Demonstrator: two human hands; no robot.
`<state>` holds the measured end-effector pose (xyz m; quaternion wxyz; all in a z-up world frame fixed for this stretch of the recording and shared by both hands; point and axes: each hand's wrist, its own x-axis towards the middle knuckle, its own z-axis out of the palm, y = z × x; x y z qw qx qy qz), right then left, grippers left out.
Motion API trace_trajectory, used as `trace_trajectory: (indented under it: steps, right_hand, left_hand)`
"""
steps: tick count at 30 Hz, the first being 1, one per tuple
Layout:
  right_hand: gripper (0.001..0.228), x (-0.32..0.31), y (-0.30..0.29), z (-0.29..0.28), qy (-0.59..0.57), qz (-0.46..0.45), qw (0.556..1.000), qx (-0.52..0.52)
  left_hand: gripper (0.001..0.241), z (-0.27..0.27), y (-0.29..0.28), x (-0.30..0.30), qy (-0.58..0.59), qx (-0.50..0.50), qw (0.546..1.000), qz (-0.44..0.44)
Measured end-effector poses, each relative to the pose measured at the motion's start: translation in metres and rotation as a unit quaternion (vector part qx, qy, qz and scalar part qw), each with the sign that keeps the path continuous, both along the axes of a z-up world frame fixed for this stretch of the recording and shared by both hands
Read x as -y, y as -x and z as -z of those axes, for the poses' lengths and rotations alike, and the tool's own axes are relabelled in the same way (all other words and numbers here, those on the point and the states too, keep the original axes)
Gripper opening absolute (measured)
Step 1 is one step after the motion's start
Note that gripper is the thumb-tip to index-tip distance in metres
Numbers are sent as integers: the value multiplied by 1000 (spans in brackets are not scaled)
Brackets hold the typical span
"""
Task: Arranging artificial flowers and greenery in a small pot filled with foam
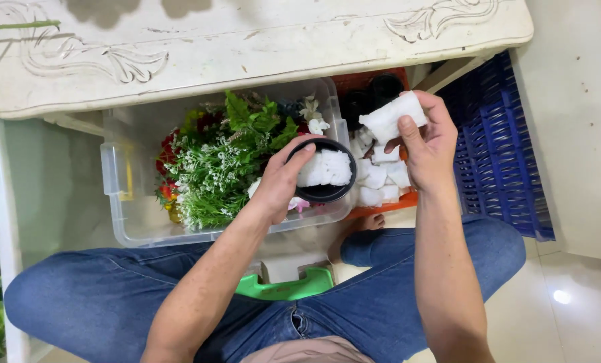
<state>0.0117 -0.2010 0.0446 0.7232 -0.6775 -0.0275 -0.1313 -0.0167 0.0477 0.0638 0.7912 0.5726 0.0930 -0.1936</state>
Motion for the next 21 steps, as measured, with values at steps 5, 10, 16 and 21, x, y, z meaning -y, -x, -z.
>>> trace_trajectory:
  steps: [5, 10, 16, 21]
  right_hand:
    - [49, -33, 15, -21, 1, -40, 999, 17]
    - [48, -32, 19, -19, 27, -18, 999, 12]
    - [41, 32, -13, 38, 135, 33, 990, -15]
    - [27, 80, -38, 157, 344, 169, 898, -214]
  left_hand:
    - [38, 27, -5, -5, 17, 5, 1000, -19]
    - [46, 35, -5, -4, 78, 15, 996, -31]
    - [41, 33, -2, -5, 54, 54, 996, -50]
    - [42, 32, 1, -2, 42, 57, 995, -70]
